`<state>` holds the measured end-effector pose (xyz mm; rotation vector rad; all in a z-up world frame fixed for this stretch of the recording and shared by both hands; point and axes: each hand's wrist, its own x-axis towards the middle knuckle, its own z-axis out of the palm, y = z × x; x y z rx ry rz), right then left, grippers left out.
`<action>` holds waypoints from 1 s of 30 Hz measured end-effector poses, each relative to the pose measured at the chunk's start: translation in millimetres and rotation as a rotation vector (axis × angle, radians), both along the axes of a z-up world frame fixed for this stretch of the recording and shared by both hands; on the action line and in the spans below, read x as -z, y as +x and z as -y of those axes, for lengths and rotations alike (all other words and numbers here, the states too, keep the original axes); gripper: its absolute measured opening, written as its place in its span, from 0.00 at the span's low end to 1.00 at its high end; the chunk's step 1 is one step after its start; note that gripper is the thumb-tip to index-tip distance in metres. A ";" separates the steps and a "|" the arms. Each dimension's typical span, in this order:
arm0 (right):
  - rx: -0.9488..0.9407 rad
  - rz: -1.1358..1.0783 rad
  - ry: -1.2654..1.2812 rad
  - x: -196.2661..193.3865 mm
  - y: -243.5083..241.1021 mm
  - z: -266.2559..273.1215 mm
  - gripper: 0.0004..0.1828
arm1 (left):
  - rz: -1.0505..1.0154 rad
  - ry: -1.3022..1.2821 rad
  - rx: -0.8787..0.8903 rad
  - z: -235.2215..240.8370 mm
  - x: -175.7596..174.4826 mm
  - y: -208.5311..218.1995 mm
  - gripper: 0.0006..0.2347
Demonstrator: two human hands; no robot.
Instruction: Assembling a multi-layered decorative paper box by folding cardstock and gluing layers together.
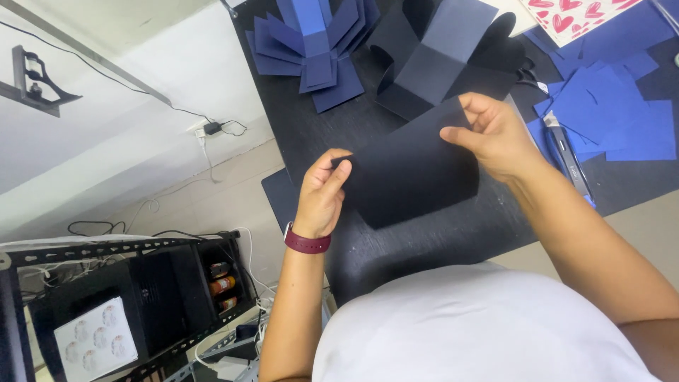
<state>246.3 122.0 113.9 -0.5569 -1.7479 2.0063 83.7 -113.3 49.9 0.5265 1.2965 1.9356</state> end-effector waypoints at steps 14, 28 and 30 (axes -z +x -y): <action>0.161 -0.044 0.495 56.5 29.4 -104.3 0.10 | -0.912 -0.234 -0.242 23.0 -33.7 37.1 0.05; 0.001 1.009 1.256 165.7 7.9 -225.3 0.22 | 0.137 -0.254 -0.247 37.5 111.7 86.0 0.19; -0.073 1.055 1.261 159.1 7.9 -223.5 0.35 | 0.324 -0.409 -0.383 27.2 115.7 77.4 0.19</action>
